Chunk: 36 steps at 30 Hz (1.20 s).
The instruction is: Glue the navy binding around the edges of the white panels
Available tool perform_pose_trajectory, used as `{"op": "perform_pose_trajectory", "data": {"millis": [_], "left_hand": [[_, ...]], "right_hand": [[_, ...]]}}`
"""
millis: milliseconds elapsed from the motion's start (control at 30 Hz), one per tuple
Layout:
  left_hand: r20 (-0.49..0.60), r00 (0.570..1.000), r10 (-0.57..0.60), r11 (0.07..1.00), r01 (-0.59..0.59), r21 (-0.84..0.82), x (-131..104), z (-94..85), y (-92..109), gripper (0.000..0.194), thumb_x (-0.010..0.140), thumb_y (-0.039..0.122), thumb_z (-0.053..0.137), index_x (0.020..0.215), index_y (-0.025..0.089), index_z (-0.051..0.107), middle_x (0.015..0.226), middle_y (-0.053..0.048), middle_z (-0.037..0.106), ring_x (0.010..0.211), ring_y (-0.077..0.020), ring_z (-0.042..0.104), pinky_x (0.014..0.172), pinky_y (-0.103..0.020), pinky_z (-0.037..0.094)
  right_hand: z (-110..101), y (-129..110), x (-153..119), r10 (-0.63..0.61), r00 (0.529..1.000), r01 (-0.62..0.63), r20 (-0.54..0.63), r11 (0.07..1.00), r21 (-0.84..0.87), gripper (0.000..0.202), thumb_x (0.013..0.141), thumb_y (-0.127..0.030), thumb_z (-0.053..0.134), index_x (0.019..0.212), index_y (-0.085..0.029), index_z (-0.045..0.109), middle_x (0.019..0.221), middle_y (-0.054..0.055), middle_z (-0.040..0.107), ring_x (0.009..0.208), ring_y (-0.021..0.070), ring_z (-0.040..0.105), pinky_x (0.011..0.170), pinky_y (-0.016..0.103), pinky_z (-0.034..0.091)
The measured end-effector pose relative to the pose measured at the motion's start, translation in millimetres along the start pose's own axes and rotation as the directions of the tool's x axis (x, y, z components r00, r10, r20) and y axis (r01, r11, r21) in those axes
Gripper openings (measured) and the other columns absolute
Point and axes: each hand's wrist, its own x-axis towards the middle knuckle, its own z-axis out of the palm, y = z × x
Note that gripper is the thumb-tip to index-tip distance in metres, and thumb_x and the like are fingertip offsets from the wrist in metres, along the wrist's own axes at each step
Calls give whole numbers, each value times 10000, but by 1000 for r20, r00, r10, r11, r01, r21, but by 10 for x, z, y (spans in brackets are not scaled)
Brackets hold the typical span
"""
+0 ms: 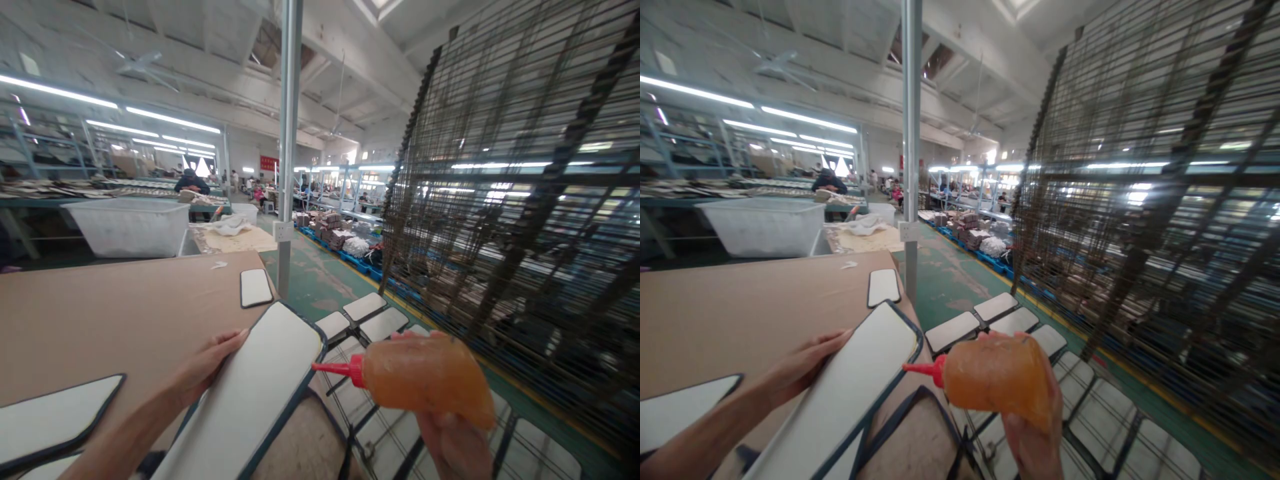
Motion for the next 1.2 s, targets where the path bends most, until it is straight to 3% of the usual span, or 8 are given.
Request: {"op": "perform_pose_trajectory", "data": {"millis": [167, 333, 667, 967, 1200], "left_hand": [[48, 999, 22, 996, -18, -85, 26, 36, -90, 449, 559, 508, 793, 819, 164, 669, 657, -7, 708, 560, -135, 606, 503, -199, 459], [38, 999, -3, 994, 8, -109, -5, 65, -113, 504, 570, 525, 780, 901, 160, 674, 762, -43, 741, 625, -166, 636, 532, -220, 478], [91, 996, -15, 985, 30, -170, 3, 12, -218, 413, 599, 481, 783, 821, 150, 674, 718, -47, 728, 632, -169, 643, 569, -236, 511], [56, 998, -37, 973, 49, -225, 34, 8, -221, 412, 514, 418, 847, 761, 152, 653, 655, -18, 702, 593, -163, 641, 539, -241, 531], [33, 998, -58, 975, 64, -211, 85, 19, -159, 196, 699, 309, 742, 745, 146, 644, 636, -40, 709, 540, -161, 634, 516, -251, 534]], "right_hand": [[-90, 123, 131, -46, 994, 36, 96, 994, 100, 760, 656, -353, 786, 1332, -335, 439, 1211, 110, 637, 1119, 351, 579, 948, 558, 446], [-22, 175, 261, -75, 991, 62, 110, 991, 120, 711, 674, -335, 776, 1315, -308, 470, 1203, 123, 639, 1104, 344, 590, 968, 581, 411], [106, 198, 338, 39, 993, -51, 111, 993, 109, 684, 621, -396, 789, 1254, -307, 546, 1139, 117, 671, 1106, 358, 580, 997, 599, 361], [132, 241, 293, 111, 988, -118, 107, 991, 60, 692, 566, -446, 794, 1208, -293, 584, 1146, 121, 664, 1149, 380, 540, 991, 613, 359], [157, 251, 281, 143, 978, -155, 151, 986, 69, 656, 580, -462, 786, 1186, -291, 601, 1129, 112, 675, 1148, 371, 543, 1013, 593, 348]]}}
